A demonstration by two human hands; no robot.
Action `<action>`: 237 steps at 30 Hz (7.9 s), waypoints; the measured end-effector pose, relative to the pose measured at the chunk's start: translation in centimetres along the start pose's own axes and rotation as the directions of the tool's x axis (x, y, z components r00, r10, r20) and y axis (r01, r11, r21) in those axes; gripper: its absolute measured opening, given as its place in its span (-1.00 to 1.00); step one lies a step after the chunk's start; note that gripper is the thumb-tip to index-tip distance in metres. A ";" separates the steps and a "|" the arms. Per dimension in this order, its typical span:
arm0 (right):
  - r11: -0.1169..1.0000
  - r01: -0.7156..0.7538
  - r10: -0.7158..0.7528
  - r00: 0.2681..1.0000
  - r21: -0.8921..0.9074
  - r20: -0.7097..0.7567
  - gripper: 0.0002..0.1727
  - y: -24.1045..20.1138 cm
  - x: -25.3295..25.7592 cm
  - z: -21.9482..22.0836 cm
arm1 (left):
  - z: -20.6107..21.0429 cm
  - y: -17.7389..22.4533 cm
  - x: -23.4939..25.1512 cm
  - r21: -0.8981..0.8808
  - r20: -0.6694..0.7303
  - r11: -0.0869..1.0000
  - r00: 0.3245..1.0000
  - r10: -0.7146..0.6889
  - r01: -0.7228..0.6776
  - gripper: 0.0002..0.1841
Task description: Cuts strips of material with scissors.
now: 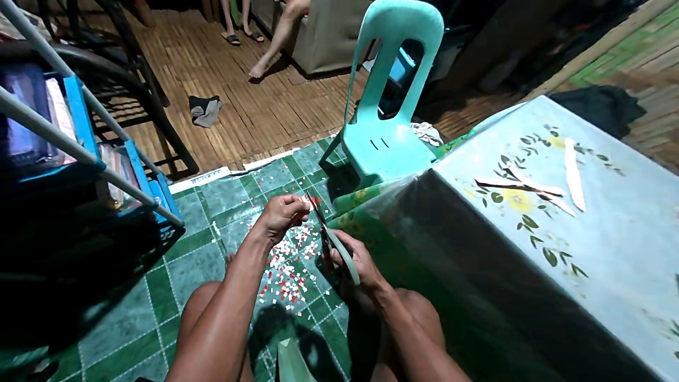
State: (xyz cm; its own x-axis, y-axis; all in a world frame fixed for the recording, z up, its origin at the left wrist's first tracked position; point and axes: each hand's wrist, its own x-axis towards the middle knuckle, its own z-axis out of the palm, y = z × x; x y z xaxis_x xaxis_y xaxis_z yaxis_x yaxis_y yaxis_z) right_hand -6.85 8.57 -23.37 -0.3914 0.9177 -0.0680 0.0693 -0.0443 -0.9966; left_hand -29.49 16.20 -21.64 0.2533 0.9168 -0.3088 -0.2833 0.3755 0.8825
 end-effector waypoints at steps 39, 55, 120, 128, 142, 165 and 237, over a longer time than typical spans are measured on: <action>0.993 -0.122 0.122 0.988 0.011 -0.094 -0.41 -1.1 -0.3 1.7 | -1.0 0.3 -0.4 0.061 -0.075 0.998 0.997 -0.023 0.028 -0.93; 0.998 0.003 -0.003 1.000 -0.069 -0.009 -0.23 -0.3 -0.2 1.4 | -1.2 -0.1 -0.4 -0.050 -0.094 0.998 0.995 0.032 -0.037 -0.81; 0.999 -0.048 0.048 0.998 0.011 -0.045 -0.23 -1.2 -0.8 1.0 | -1.4 0.2 -0.8 -0.013 0.042 0.998 0.998 0.054 -0.054 -0.86; 0.999 -0.048 0.047 0.995 -0.011 -0.084 -0.33 -1.0 -0.9 1.6 | -1.5 0.2 -0.9 -0.022 0.031 0.998 0.998 0.054 -0.053 -0.86; 0.999 0.034 -0.034 0.999 -0.007 0.024 -0.21 -0.4 -0.7 1.2 | -1.8 -0.6 -0.1 -0.106 -0.091 0.981 0.984 0.152 -0.161 -0.79; 0.997 -0.066 0.059 0.987 -0.044 -0.149 -0.36 -0.8 -0.6 2.1 | -0.8 -0.8 0.0 -0.064 -0.109 0.978 0.976 0.190 -0.198 -0.69; 0.994 0.050 -0.098 0.822 -0.100 -0.561 -0.35 -0.4 3.9 0.2 | 4.7 -5.0 0.5 -0.205 0.070 0.978 0.996 0.048 -0.033 -0.88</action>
State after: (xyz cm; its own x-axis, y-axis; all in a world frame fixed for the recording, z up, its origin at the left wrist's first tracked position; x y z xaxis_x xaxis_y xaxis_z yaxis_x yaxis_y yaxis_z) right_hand -8.57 12.11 -23.23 0.1861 0.9802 0.0674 0.1405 0.0414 -0.9892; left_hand -23.61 14.11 -24.52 0.3035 0.9220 -0.2404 -0.4748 0.3651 0.8008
